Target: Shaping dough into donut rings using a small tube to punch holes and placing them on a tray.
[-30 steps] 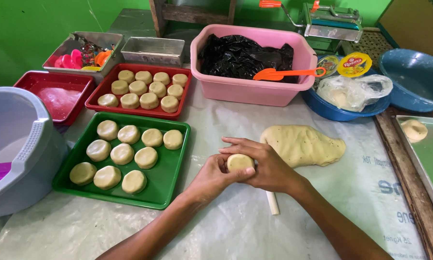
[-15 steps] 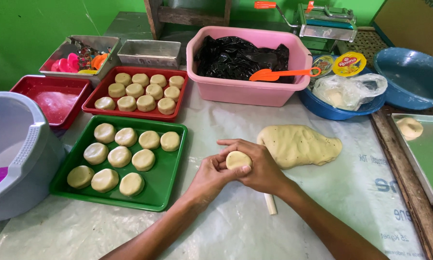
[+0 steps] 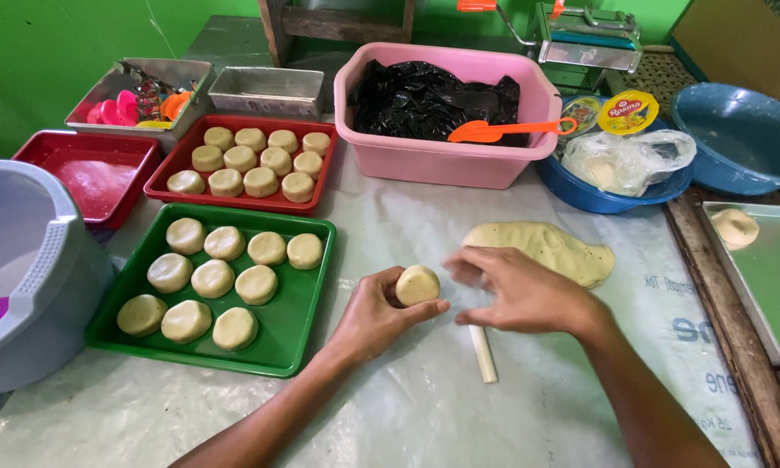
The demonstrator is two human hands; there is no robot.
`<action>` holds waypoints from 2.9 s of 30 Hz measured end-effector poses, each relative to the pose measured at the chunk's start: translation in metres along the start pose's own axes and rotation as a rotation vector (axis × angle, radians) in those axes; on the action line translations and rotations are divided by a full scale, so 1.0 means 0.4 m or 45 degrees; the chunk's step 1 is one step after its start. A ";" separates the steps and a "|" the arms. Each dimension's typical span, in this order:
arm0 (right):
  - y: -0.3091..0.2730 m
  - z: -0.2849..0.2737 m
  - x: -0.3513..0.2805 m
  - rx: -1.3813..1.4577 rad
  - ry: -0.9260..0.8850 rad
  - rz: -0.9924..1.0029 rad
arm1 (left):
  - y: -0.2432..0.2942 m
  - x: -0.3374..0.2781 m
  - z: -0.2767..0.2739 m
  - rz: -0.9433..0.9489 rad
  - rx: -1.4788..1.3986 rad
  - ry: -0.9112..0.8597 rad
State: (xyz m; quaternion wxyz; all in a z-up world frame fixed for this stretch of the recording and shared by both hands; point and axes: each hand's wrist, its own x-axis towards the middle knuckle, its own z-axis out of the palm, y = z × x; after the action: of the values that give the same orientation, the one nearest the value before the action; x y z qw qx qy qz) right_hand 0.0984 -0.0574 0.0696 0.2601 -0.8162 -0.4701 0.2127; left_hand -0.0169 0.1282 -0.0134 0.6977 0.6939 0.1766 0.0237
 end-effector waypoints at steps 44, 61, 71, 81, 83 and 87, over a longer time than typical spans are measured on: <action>-0.013 0.053 0.016 0.264 0.412 -0.370 | -0.084 0.029 0.009 0.601 1.146 -0.017; -0.023 0.037 0.003 0.087 0.383 -0.415 | -0.013 0.004 -0.004 0.868 0.844 0.024; -0.007 0.037 0.009 0.130 0.352 -0.400 | -0.048 0.031 -0.013 0.863 0.788 -0.014; -0.003 0.044 0.014 0.121 0.325 -0.406 | -0.041 0.021 -0.014 0.874 0.778 -0.034; -0.006 0.046 0.011 0.105 0.312 -0.402 | -0.047 0.024 -0.015 0.868 0.790 -0.040; -0.009 0.050 0.011 0.086 0.281 -0.390 | -0.051 0.025 -0.020 0.868 0.820 -0.062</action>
State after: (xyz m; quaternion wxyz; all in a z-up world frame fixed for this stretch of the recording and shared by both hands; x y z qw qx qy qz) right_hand 0.0863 -0.0474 0.0559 0.3667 -0.7442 -0.5501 0.0954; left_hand -0.0139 0.1379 -0.0352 0.4030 0.8939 -0.0795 0.1792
